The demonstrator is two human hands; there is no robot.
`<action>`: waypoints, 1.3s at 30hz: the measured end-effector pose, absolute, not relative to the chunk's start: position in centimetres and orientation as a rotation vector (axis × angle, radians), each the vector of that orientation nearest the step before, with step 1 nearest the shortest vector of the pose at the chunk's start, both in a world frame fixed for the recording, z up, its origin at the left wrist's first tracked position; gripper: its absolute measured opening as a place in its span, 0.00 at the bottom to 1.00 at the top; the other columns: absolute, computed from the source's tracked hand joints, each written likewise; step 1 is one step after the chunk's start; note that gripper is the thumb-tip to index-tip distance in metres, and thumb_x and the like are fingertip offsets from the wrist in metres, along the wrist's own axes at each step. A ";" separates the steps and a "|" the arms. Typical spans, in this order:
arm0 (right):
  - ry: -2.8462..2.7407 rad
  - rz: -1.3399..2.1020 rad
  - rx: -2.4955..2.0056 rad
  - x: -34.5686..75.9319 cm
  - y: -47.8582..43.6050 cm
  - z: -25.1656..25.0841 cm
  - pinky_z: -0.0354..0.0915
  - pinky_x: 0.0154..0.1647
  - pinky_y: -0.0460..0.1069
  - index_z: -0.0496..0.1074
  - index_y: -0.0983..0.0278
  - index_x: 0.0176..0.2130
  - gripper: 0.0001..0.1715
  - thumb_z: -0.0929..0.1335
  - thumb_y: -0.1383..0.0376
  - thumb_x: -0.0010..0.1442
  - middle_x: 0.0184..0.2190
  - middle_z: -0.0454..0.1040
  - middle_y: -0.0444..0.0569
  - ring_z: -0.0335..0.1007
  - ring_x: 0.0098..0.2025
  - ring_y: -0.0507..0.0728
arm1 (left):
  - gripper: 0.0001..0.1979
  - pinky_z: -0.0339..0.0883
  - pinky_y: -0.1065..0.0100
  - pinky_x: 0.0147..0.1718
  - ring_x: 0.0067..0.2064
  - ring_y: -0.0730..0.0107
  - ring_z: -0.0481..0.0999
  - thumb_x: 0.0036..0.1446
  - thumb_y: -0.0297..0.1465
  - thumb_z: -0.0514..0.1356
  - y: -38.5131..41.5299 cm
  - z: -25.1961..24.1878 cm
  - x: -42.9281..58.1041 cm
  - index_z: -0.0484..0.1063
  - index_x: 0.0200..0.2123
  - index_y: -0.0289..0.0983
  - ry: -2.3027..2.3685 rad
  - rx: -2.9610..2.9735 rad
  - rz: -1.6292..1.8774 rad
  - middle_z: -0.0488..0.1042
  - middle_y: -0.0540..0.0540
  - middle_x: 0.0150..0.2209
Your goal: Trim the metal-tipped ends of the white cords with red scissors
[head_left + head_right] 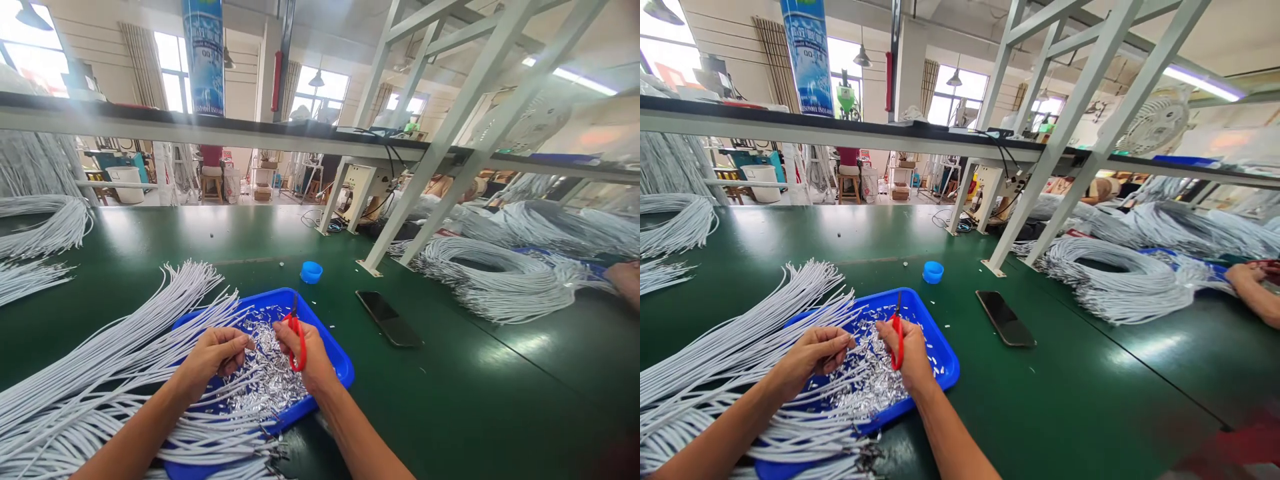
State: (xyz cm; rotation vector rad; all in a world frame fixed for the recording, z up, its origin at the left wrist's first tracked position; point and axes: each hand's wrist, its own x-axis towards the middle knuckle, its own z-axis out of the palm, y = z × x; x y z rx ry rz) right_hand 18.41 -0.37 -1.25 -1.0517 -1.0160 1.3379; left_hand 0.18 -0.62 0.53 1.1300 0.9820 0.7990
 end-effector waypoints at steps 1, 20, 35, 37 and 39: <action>-1.057 1.368 -1.047 18.2 -0.5 -1.3 0.48 0.21 0.44 0.68 0.66 0.21 0.20 0.74 0.54 0.41 0.15 0.61 0.39 0.51 0.19 0.46 | 0.16 0.42 0.77 0.16 0.16 0.84 0.57 0.47 0.41 0.62 -0.6 0.5 0.2 0.73 0.28 0.31 0.980 1.144 0.803 0.66 0.52 0.18; -1.186 1.253 -1.161 18.9 -0.2 -1.1 0.46 0.20 0.44 0.71 0.67 0.25 0.15 0.70 0.56 0.46 0.16 0.59 0.39 0.49 0.19 0.47 | 0.11 0.52 0.74 0.23 0.24 0.74 0.61 0.46 0.38 0.62 -0.7 0.2 0.5 0.74 0.27 0.35 1.211 1.814 0.701 0.69 0.52 0.23; -1.153 1.471 -1.084 18.4 -0.6 -1.2 0.47 0.20 0.44 0.76 0.69 0.30 0.16 0.71 0.59 0.43 0.17 0.65 0.40 0.53 0.19 0.46 | 0.14 0.42 0.75 0.16 0.17 0.82 0.55 0.38 0.38 0.68 -0.2 0.2 0.5 0.72 0.22 0.33 1.155 1.076 0.725 0.71 0.50 0.19; -1.152 1.491 -1.054 18.1 -0.6 -1.4 0.47 0.21 0.44 0.76 0.69 0.29 0.16 0.72 0.58 0.43 0.17 0.65 0.41 0.53 0.19 0.46 | 0.15 0.36 0.75 0.15 0.15 0.84 0.50 0.39 0.39 0.67 -0.2 0.2 0.4 0.71 0.21 0.33 1.157 1.089 0.720 0.70 0.51 0.19; -1.150 1.486 -1.048 17.8 -0.7 -1.6 0.47 0.20 0.44 0.76 0.69 0.29 0.17 0.72 0.57 0.43 0.16 0.65 0.41 0.53 0.19 0.46 | 0.15 0.34 0.74 0.15 0.14 0.85 0.49 0.40 0.39 0.66 -0.2 0.2 0.4 0.70 0.21 0.33 1.154 1.085 0.719 0.71 0.51 0.19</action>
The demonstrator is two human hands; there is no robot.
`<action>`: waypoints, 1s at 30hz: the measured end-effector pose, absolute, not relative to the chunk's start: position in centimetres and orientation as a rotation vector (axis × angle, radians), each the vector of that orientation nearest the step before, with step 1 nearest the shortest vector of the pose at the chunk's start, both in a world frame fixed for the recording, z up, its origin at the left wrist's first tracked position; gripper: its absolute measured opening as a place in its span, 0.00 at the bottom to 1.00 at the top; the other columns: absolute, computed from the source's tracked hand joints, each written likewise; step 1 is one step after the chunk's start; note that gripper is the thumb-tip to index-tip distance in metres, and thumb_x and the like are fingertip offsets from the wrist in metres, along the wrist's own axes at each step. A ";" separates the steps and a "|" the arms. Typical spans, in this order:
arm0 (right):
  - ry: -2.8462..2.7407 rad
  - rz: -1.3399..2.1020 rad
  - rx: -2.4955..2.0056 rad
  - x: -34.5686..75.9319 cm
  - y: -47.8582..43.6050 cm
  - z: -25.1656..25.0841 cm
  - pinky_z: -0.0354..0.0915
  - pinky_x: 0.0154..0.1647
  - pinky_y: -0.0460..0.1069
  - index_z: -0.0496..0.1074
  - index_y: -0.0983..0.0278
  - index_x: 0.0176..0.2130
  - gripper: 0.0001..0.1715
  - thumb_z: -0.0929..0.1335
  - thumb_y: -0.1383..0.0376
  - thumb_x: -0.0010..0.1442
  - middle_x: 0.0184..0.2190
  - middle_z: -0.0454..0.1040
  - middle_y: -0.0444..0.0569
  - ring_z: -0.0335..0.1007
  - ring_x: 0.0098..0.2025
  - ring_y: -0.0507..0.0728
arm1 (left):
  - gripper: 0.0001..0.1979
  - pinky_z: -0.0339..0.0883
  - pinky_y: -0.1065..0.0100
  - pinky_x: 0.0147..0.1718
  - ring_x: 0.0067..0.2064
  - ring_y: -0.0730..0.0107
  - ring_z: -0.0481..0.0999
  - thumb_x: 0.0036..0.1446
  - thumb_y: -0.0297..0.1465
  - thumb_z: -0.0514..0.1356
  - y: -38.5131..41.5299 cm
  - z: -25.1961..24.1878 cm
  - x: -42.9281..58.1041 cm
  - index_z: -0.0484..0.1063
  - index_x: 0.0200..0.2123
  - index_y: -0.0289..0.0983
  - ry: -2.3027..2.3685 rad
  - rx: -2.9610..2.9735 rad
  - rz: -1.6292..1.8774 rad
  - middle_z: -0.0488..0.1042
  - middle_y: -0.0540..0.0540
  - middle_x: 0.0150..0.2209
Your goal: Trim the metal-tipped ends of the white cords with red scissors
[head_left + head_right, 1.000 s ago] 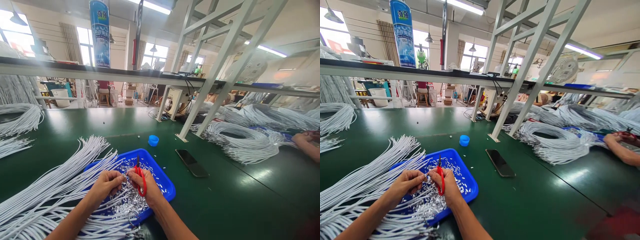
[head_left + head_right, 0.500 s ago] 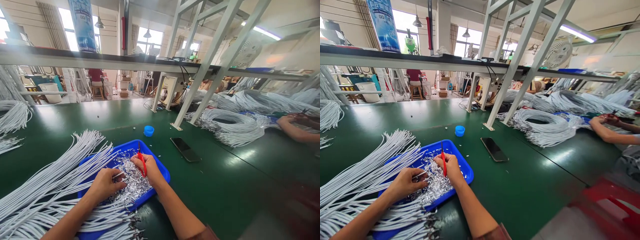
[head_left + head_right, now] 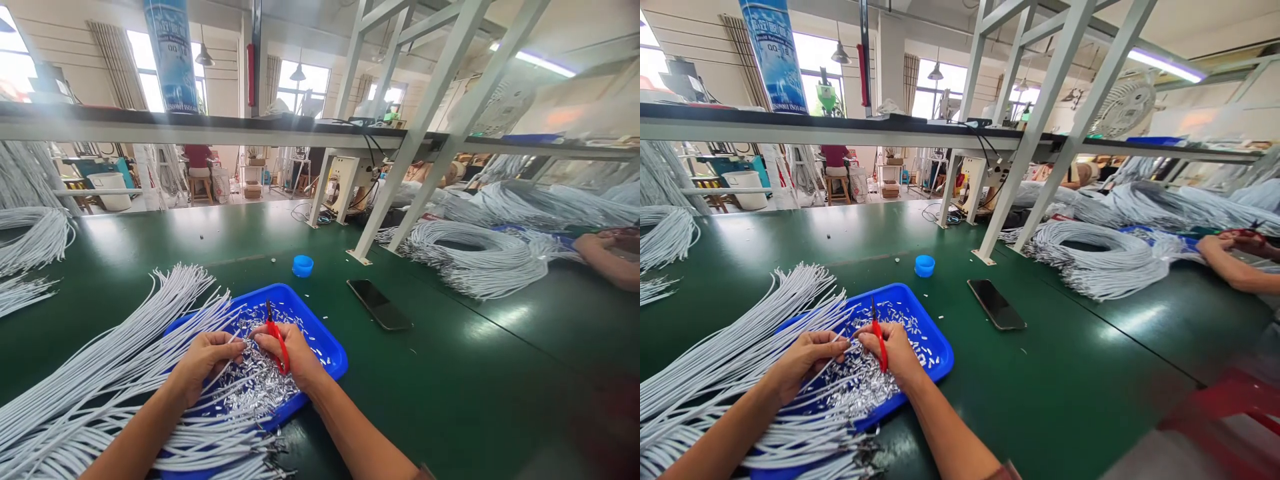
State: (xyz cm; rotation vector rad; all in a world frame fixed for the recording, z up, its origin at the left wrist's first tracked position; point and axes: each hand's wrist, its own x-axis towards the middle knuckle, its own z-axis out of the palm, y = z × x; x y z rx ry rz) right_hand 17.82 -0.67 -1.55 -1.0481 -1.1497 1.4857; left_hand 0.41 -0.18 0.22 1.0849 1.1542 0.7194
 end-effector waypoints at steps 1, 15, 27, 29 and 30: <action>-1.149 1.479 -1.052 17.7 -0.7 -1.6 0.47 0.20 0.44 0.76 0.69 0.29 0.18 0.72 0.56 0.43 0.16 0.65 0.41 0.52 0.19 0.46 | 0.15 0.34 0.74 0.15 0.14 0.85 0.49 0.39 0.40 0.66 -0.2 0.2 0.4 0.70 0.21 0.33 1.158 1.080 0.721 0.71 0.51 0.19; -1.016 1.442 -1.033 16.4 -1.1 -2.1 0.47 0.21 0.44 0.74 0.68 0.26 0.16 0.73 0.58 0.41 0.16 0.62 0.40 0.52 0.20 0.47 | 0.15 0.44 0.76 0.16 0.16 0.83 0.54 0.34 0.36 0.70 -0.5 0.1 0.9 0.73 0.22 0.31 1.197 1.153 0.919 0.63 0.56 0.14; -0.940 1.477 -1.021 15.7 -1.5 -2.2 0.47 0.20 0.44 0.71 0.68 0.24 0.16 0.73 0.57 0.40 0.14 0.61 0.39 0.51 0.17 0.46 | 0.13 0.55 0.74 0.23 0.22 0.77 0.63 0.35 0.36 0.68 -0.4 -0.4 1.1 0.73 0.21 0.32 1.306 1.319 1.019 0.70 0.52 0.18; -0.934 1.441 -1.025 15.5 -1.8 -2.0 0.47 0.20 0.44 0.70 0.68 0.23 0.16 0.73 0.57 0.40 0.14 0.61 0.39 0.51 0.18 0.46 | 0.12 0.54 0.74 0.22 0.22 0.77 0.63 0.35 0.36 0.67 -0.5 -0.5 1.1 0.72 0.20 0.32 1.342 1.365 1.040 0.69 0.52 0.18; -0.927 1.428 -1.027 15.4 -1.9 -2.0 0.47 0.20 0.44 0.70 0.68 0.23 0.16 0.73 0.57 0.40 0.14 0.61 0.39 0.51 0.18 0.46 | 0.12 0.54 0.74 0.22 0.21 0.77 0.63 0.35 0.36 0.67 -0.5 -0.5 1.1 0.72 0.20 0.33 1.356 1.378 1.050 0.69 0.53 0.18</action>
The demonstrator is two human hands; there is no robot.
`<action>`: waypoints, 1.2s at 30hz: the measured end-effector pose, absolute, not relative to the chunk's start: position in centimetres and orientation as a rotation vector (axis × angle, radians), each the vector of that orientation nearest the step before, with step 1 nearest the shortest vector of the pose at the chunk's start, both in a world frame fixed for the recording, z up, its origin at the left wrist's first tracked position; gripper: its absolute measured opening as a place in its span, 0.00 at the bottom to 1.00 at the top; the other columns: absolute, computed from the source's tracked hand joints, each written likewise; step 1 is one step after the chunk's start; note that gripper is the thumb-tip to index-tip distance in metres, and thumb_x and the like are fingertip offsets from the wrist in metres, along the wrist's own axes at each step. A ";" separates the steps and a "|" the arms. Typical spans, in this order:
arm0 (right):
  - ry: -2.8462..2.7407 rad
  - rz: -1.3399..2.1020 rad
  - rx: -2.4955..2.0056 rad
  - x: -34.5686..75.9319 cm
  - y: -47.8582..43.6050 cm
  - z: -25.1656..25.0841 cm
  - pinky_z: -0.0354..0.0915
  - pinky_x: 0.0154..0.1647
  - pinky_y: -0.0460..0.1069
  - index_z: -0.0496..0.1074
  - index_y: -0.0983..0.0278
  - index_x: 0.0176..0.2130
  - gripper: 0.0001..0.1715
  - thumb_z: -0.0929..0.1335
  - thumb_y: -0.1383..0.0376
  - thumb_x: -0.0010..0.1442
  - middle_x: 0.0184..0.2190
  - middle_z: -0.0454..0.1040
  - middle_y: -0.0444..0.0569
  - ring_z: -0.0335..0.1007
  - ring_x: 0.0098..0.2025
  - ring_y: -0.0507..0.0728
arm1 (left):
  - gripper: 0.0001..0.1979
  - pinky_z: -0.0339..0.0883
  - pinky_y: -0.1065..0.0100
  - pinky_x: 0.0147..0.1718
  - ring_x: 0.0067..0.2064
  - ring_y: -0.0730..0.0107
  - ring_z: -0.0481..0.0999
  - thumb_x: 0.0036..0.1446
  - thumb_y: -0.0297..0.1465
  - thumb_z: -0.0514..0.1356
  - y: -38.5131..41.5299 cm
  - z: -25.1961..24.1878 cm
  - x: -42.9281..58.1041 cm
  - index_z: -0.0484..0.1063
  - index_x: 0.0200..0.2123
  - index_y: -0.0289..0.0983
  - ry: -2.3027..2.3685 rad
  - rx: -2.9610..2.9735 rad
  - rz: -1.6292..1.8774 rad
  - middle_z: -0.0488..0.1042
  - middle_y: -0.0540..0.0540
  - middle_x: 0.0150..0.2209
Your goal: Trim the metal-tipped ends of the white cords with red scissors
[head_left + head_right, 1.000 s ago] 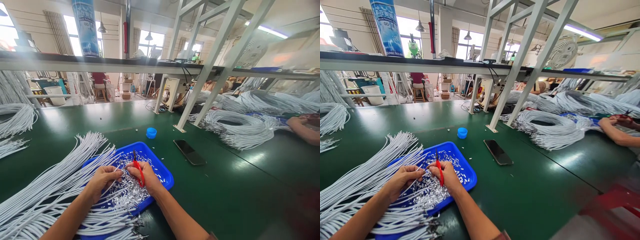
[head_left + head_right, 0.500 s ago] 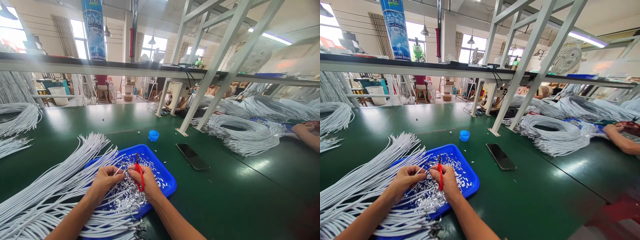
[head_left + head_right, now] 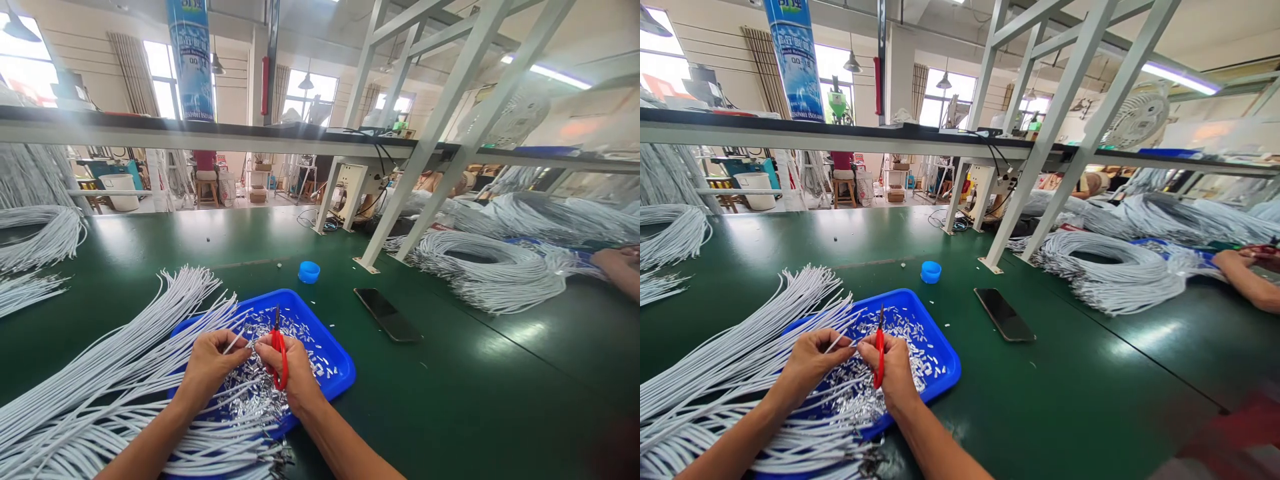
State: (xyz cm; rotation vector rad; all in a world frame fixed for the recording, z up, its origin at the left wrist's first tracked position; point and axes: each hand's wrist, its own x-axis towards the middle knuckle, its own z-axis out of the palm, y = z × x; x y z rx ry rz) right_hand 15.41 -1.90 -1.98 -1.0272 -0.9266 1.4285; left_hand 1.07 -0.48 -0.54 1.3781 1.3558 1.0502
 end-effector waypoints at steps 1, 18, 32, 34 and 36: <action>-0.918 1.426 -1.029 15.3 -2.0 -1.9 0.47 0.20 0.44 0.70 0.68 0.23 0.17 0.73 0.57 0.40 0.14 0.61 0.39 0.51 0.18 0.46 | 0.12 0.53 0.75 0.21 0.21 0.77 0.62 0.36 0.36 0.67 -0.5 -0.6 1.1 0.71 0.19 0.33 1.366 1.384 1.059 0.68 0.53 0.18; -1.893 0.025 -1.311 17.3 -1.6 -1.7 0.54 0.38 0.51 0.70 0.65 0.31 0.08 0.67 0.61 0.52 0.31 0.71 0.50 0.62 0.36 0.58 | 0.15 0.41 0.79 0.14 0.15 0.86 0.52 0.32 0.32 0.70 0.2 -0.1 -0.2 0.70 0.23 0.32 1.185 0.932 1.096 0.60 0.58 0.13; -1.984 -0.425 -1.297 17.5 -1.1 -3.2 0.48 0.28 0.48 0.66 0.64 0.22 0.13 0.63 0.69 0.57 0.21 0.69 0.45 0.60 0.26 0.52 | 0.15 0.41 0.80 0.15 0.16 0.87 0.53 0.33 0.31 0.71 -0.2 0.4 -0.1 0.68 0.20 0.32 1.146 0.901 1.014 0.60 0.57 0.15; -1.961 -0.301 -1.291 17.7 -1.0 -3.0 0.47 0.26 0.47 0.63 0.64 0.19 0.17 0.63 0.66 0.58 0.18 0.66 0.43 0.58 0.23 0.50 | 0.14 0.42 0.79 0.15 0.16 0.86 0.52 0.34 0.32 0.71 -0.2 0.5 -0.4 0.69 0.20 0.33 1.147 0.937 0.996 0.60 0.57 0.15; -1.868 -0.109 -1.317 18.1 -0.8 -2.8 0.46 0.23 0.46 0.59 0.64 0.15 0.22 0.63 0.62 0.58 0.15 0.60 0.41 0.53 0.20 0.48 | 0.12 0.50 0.78 0.17 0.18 0.84 0.58 0.38 0.34 0.69 0.0 0.8 -0.8 0.71 0.21 0.33 1.093 1.077 0.933 0.65 0.54 0.18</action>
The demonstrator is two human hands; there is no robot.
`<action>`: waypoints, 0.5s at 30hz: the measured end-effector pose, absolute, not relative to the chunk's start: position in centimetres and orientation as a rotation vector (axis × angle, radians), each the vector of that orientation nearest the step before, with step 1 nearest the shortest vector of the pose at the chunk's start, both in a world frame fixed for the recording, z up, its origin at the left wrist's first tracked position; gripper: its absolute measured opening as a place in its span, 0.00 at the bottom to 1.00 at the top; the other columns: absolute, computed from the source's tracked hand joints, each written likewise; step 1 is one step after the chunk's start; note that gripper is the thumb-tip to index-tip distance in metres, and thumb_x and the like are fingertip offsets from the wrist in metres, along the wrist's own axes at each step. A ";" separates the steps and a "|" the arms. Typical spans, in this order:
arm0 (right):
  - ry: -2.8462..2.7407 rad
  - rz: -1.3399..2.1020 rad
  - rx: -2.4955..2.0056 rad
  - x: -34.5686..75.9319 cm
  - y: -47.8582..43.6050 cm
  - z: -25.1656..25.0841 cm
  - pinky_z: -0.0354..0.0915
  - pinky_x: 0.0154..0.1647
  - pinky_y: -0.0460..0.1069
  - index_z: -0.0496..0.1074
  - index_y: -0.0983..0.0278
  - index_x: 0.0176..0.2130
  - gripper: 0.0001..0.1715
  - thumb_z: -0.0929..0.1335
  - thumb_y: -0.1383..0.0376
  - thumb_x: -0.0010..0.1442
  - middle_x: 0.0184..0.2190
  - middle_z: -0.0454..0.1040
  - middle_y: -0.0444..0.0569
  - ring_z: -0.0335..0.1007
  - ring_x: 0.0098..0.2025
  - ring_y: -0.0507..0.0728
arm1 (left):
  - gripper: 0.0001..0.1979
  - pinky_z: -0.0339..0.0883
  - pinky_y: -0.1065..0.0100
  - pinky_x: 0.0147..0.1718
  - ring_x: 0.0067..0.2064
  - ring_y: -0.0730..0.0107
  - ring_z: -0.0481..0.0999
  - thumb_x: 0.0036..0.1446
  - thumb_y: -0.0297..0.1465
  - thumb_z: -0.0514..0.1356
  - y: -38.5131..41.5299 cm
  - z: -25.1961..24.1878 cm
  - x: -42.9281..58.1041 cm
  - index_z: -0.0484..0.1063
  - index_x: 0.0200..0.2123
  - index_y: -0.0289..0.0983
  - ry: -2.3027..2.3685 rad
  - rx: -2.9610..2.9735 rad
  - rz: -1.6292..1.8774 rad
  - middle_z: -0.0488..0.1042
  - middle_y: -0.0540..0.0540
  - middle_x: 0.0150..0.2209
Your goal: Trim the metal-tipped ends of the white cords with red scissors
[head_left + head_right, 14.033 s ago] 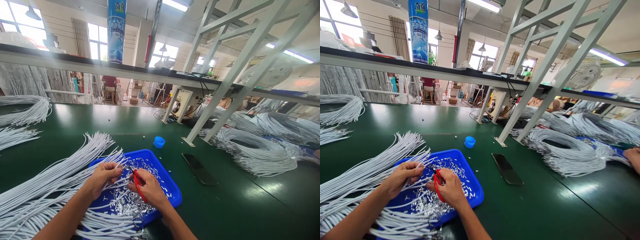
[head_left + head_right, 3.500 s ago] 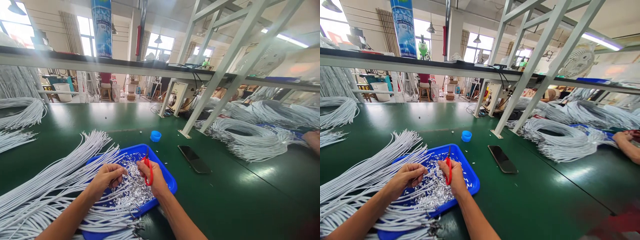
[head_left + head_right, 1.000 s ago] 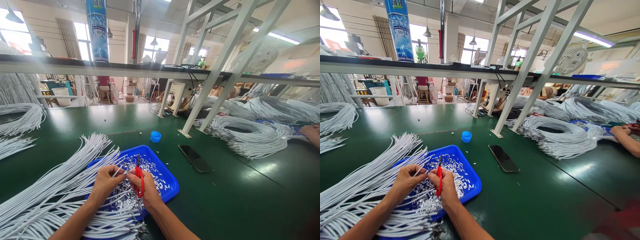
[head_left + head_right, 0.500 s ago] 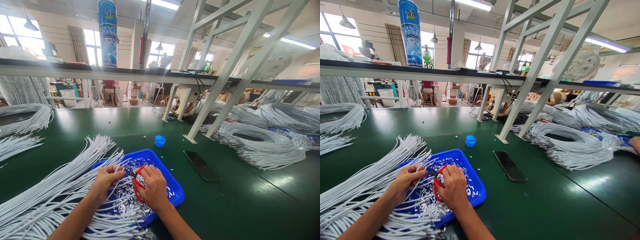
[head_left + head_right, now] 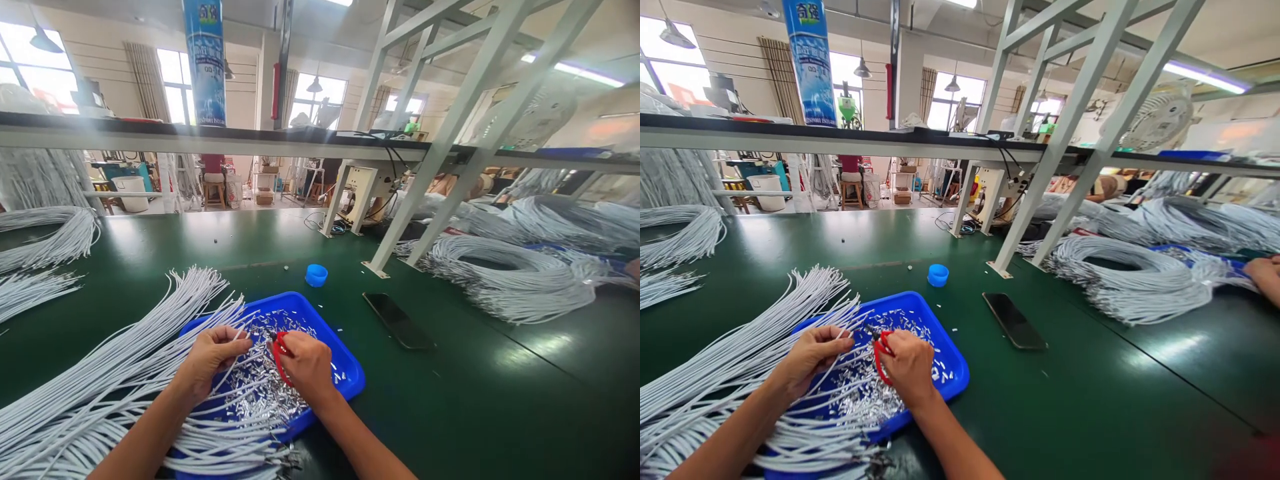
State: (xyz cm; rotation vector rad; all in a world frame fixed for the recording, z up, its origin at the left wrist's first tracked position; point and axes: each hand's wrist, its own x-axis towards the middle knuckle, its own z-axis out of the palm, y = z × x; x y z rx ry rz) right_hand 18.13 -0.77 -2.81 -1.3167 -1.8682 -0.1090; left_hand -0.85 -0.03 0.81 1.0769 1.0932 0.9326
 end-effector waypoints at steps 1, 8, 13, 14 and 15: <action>-1.797 -0.015 -1.339 18.5 -0.6 -2.7 0.45 0.21 0.45 0.57 0.65 0.14 0.25 0.63 0.59 0.58 0.14 0.57 0.40 0.50 0.19 0.47 | 0.11 0.56 0.77 0.21 0.22 0.81 0.63 0.39 0.35 0.69 0.1 1.1 -1.1 0.73 0.21 0.34 1.047 1.201 0.879 0.68 0.51 0.22; -1.540 0.259 -1.477 20.8 0.8 -2.7 0.43 0.19 0.44 0.55 0.64 0.14 0.27 0.63 0.53 0.55 0.15 0.50 0.38 0.44 0.19 0.47 | 0.27 0.57 0.60 0.49 0.48 0.56 0.68 0.39 0.40 0.67 0.5 2.5 -2.1 0.72 0.46 0.42 1.248 2.093 0.495 0.70 0.43 0.49; -1.599 0.271 -1.525 20.7 0.7 -2.5 0.43 0.20 0.45 0.55 0.64 0.13 0.26 0.63 0.55 0.55 0.14 0.53 0.39 0.45 0.18 0.47 | 0.34 0.60 0.62 0.39 0.40 0.55 0.71 0.41 0.35 0.63 -0.1 2.0 -1.9 0.63 0.55 0.40 1.522 2.315 0.179 0.75 0.43 0.38; -1.605 0.272 -1.525 20.7 0.7 -2.5 0.43 0.20 0.45 0.55 0.64 0.13 0.26 0.63 0.56 0.55 0.14 0.54 0.39 0.45 0.18 0.47 | 0.31 0.59 0.64 0.35 0.36 0.56 0.71 0.42 0.36 0.62 -0.1 2.0 -1.8 0.64 0.54 0.40 1.551 2.326 0.121 0.75 0.44 0.34; -1.608 0.273 -1.524 20.7 0.7 -2.5 0.43 0.20 0.45 0.56 0.64 0.13 0.25 0.63 0.56 0.55 0.14 0.54 0.40 0.46 0.18 0.47 | 0.29 0.58 0.65 0.32 0.33 0.58 0.71 0.43 0.36 0.61 -0.1 2.0 -1.7 0.66 0.52 0.40 1.563 2.331 0.083 0.74 0.46 0.30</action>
